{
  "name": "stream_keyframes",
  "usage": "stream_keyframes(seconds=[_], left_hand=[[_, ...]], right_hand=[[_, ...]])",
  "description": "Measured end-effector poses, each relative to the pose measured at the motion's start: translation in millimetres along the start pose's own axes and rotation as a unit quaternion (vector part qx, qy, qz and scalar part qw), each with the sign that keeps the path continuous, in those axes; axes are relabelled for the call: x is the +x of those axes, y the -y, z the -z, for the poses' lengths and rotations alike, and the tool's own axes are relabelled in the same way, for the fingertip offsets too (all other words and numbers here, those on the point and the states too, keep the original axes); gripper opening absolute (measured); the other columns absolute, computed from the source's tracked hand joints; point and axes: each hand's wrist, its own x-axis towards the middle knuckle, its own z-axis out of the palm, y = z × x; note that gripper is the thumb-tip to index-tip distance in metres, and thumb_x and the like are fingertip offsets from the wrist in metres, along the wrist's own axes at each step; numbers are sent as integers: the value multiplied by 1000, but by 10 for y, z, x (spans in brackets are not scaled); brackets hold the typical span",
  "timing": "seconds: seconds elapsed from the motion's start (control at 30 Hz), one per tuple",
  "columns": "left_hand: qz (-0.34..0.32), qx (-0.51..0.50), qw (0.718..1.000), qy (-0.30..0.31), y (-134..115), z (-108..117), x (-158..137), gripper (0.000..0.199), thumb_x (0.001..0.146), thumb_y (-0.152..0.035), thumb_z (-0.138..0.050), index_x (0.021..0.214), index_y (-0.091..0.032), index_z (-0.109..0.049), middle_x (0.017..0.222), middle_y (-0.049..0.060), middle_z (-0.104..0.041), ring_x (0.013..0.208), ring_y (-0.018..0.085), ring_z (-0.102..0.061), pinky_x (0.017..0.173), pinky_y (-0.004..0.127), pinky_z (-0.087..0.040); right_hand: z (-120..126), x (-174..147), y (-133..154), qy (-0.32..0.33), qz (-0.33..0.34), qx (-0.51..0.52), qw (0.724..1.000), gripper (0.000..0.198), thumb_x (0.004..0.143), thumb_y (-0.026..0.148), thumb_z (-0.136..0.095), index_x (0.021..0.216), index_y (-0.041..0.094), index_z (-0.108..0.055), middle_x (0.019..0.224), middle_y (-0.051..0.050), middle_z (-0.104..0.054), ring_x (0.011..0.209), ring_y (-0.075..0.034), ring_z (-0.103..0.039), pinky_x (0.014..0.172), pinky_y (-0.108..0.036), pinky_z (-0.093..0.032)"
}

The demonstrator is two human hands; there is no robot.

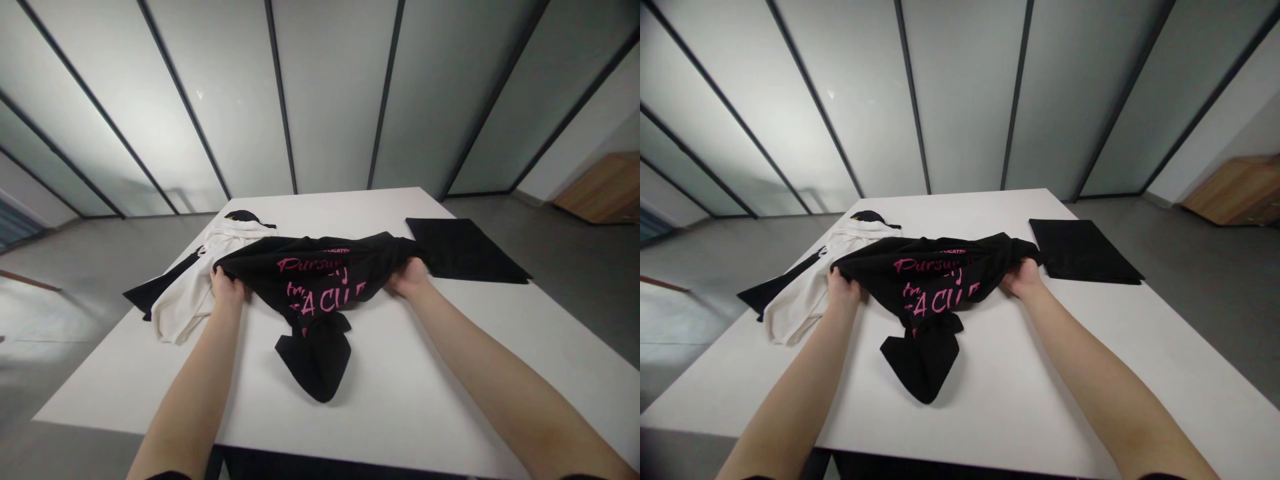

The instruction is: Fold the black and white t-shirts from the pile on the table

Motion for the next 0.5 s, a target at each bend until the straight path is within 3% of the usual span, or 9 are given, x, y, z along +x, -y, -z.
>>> stream_keyframes(seconds=[0.1,0.23,0.3,0.43,0.5], left_hand=[[-38,-15,998,-44,-7,25,38,27,107,-46,-50,127,-35,-64,124,2,-76,121,18,-72,101,35,-61],[16,-108,993,-43,-10,-72,-53,26,108,-39,-49,130,-38,-62,123,2,-77,118,20,-74,100,40,-63],[39,-123,992,-12,-30,-111,-92,24,106,-40,-53,126,-36,-65,121,3,-78,115,21,-75,99,43,-64],[69,-139,987,45,-104,-120,-130,26,101,-39,-56,116,-25,-72,110,8,-80,111,25,-76,101,45,-63],[77,-155,984,49,-155,-97,-148,29,100,-33,-51,113,-20,-73,104,9,-81,113,26,-76,103,43,-62]], right_hand=[[35,34,67,-38,42,73,996,29,78,51,-65,95,29,-75,95,-6,-82,112,-35,-75,101,-59,-61],[53,11,116,-48,75,136,987,57,88,73,-51,111,27,-76,107,-11,-81,116,-36,-74,102,-61,-61],[68,33,124,-61,55,124,989,57,91,74,-53,114,27,-75,109,-11,-81,115,-35,-75,102,-61,-62],[151,141,123,-109,-49,62,991,20,90,33,-68,106,25,-74,94,-7,-82,97,-31,-79,98,-53,-66],[232,169,144,-95,-45,51,993,19,83,19,-67,100,23,-74,85,-6,-81,88,-30,-79,96,-51,-67]])
